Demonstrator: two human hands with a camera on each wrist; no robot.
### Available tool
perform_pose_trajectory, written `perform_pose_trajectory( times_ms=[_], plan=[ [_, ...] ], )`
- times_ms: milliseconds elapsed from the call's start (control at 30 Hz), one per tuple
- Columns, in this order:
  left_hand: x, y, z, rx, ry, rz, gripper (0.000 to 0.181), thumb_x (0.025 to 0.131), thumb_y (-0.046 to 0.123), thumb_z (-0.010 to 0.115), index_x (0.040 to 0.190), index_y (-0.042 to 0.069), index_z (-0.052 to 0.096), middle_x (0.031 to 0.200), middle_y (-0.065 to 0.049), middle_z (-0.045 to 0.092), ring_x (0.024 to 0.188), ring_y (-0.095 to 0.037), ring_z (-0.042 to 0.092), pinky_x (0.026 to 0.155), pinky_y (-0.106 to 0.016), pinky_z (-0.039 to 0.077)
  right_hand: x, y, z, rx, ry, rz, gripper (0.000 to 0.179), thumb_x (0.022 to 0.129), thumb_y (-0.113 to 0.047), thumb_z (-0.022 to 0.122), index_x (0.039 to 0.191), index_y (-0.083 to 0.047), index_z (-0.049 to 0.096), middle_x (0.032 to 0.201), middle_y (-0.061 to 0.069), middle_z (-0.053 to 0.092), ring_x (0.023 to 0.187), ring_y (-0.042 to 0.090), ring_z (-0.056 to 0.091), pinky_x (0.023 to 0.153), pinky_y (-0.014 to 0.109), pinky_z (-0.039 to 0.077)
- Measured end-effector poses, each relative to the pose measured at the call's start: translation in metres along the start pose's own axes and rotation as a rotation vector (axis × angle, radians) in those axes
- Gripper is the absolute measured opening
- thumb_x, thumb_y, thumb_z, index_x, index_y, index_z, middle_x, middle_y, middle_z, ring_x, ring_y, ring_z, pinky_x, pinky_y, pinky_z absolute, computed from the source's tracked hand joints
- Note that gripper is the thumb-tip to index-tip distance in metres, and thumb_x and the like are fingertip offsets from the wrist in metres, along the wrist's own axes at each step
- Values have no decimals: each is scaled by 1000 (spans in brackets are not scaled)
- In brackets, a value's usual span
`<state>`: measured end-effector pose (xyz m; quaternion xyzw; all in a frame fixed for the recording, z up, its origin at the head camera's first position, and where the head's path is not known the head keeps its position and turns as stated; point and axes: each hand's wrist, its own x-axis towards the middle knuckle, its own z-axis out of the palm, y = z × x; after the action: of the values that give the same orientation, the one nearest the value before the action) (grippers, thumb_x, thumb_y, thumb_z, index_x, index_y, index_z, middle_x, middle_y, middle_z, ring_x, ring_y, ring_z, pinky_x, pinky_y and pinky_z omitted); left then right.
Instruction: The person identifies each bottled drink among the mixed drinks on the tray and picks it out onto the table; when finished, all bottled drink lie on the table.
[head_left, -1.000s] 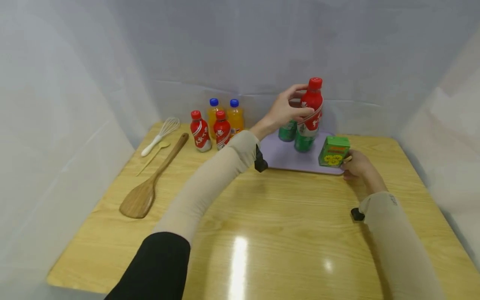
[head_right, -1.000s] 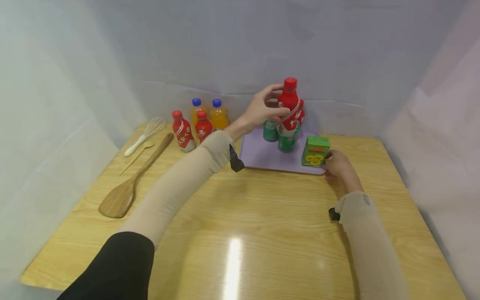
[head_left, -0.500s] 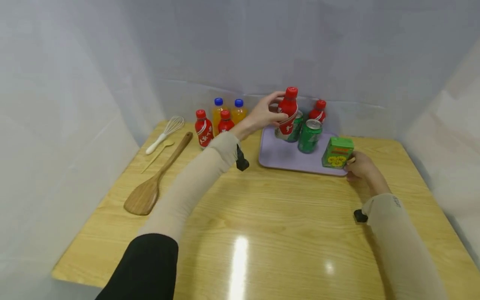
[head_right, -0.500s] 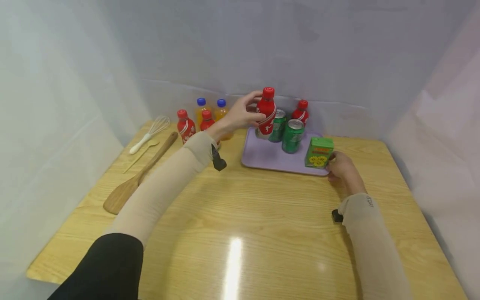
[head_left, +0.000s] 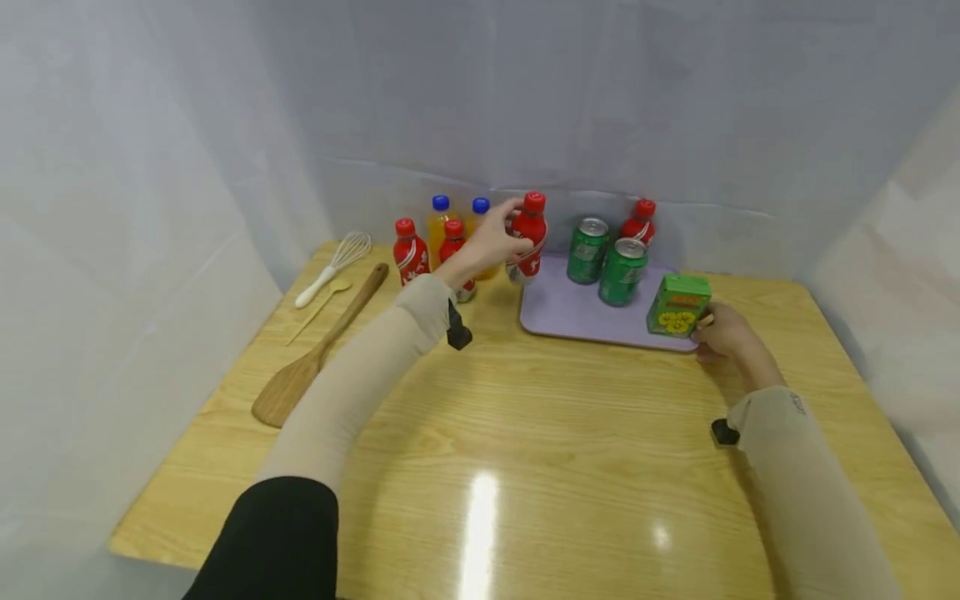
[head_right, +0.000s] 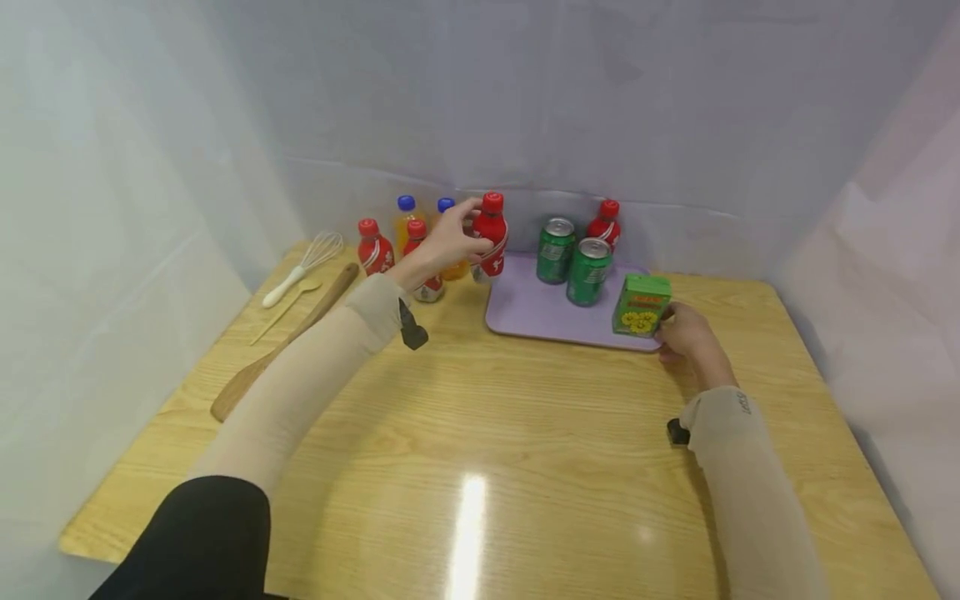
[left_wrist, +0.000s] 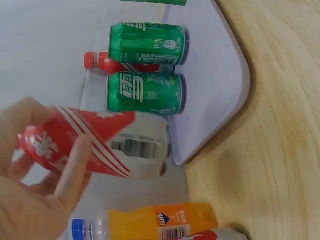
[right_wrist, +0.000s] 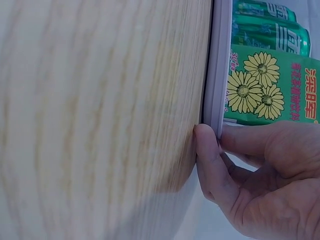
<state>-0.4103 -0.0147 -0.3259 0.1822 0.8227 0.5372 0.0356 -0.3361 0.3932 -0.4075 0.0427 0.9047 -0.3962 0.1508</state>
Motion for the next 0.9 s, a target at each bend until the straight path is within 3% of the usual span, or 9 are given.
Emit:
perform_pose_trajectory(
  times_ms=[267,567,900],
  plan=[
    [-4,-13,-3,203,94,-36,68,91,6,72,153,10,44,151,-16,54,134,-34,57,113,-49,52,-2,-5,-1,-28,9,-5,47,103,4,53,143,19,33,113,30,53,76,13,64,68,28,65],
    [-9,-26,4,335,180,-50,58,88,8,78,138,7,49,141,-17,62,126,-36,62,107,-50,56,-3,-4,0,-17,7,4,46,103,4,51,143,18,33,113,29,52,75,12,65,69,29,66],
    [-12,-29,6,384,174,-114,62,93,10,75,145,6,41,146,-18,56,132,-37,59,111,-51,54,-2,-3,-1,-26,16,-4,47,102,5,52,143,18,33,113,29,51,77,14,65,68,30,65]
  ],
)
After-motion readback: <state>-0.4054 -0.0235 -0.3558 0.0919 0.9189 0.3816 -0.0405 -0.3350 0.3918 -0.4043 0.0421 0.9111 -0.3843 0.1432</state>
